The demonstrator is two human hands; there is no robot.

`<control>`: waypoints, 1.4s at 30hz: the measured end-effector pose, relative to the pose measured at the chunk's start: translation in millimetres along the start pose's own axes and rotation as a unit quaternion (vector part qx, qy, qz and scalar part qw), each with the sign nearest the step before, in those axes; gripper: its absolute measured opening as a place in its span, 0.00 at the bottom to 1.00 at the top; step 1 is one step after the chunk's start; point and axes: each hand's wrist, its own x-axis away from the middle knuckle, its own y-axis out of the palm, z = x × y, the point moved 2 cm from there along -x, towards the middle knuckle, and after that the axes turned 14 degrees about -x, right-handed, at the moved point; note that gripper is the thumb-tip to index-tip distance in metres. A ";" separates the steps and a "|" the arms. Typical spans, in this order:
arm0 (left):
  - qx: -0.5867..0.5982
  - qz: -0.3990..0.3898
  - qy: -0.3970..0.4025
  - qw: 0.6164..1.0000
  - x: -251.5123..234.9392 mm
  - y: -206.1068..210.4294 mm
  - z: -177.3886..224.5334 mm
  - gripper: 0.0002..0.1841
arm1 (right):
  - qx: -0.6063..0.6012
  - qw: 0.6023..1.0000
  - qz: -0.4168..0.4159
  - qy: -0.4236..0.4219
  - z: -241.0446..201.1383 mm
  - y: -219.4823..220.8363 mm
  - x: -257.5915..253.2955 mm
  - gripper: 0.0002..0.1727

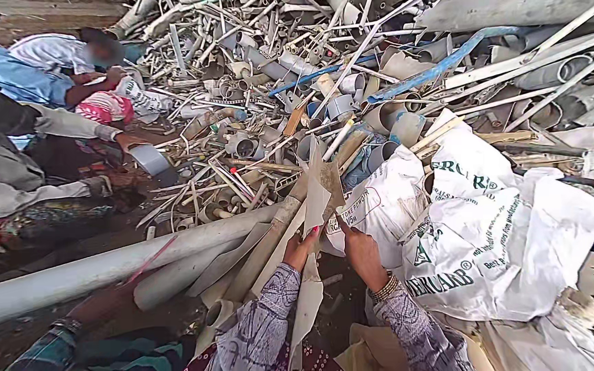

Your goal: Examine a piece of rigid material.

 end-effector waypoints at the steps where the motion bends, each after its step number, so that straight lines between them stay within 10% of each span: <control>1: -0.006 0.000 0.006 1.000 0.2 -0.5 1.2 0.25 | -0.004 1.000 -0.007 -0.011 -3.6 0.7 3.2 0.32; 20: -0.015 0.028 0.056 0.998 -1.2 -14.0 6.4 0.25 | -0.054 0.984 0.057 -0.159 -13.0 26.7 27.1 0.30; 25: -0.060 0.003 0.039 0.997 -0.9 -10.3 2.5 0.25 | -0.029 0.998 0.003 -0.048 -3.7 8.0 8.6 0.32; 38: -0.152 0.003 0.096 0.984 -7.6 -24.6 5.9 0.29 | -0.055 0.987 0.022 -0.147 -18.8 27.1 31.4 0.32; 42: -0.162 -0.022 0.096 0.982 -4.0 -19.8 3.5 0.30 | -0.026 0.998 0.026 -0.057 -3.8 10.8 7.7 0.33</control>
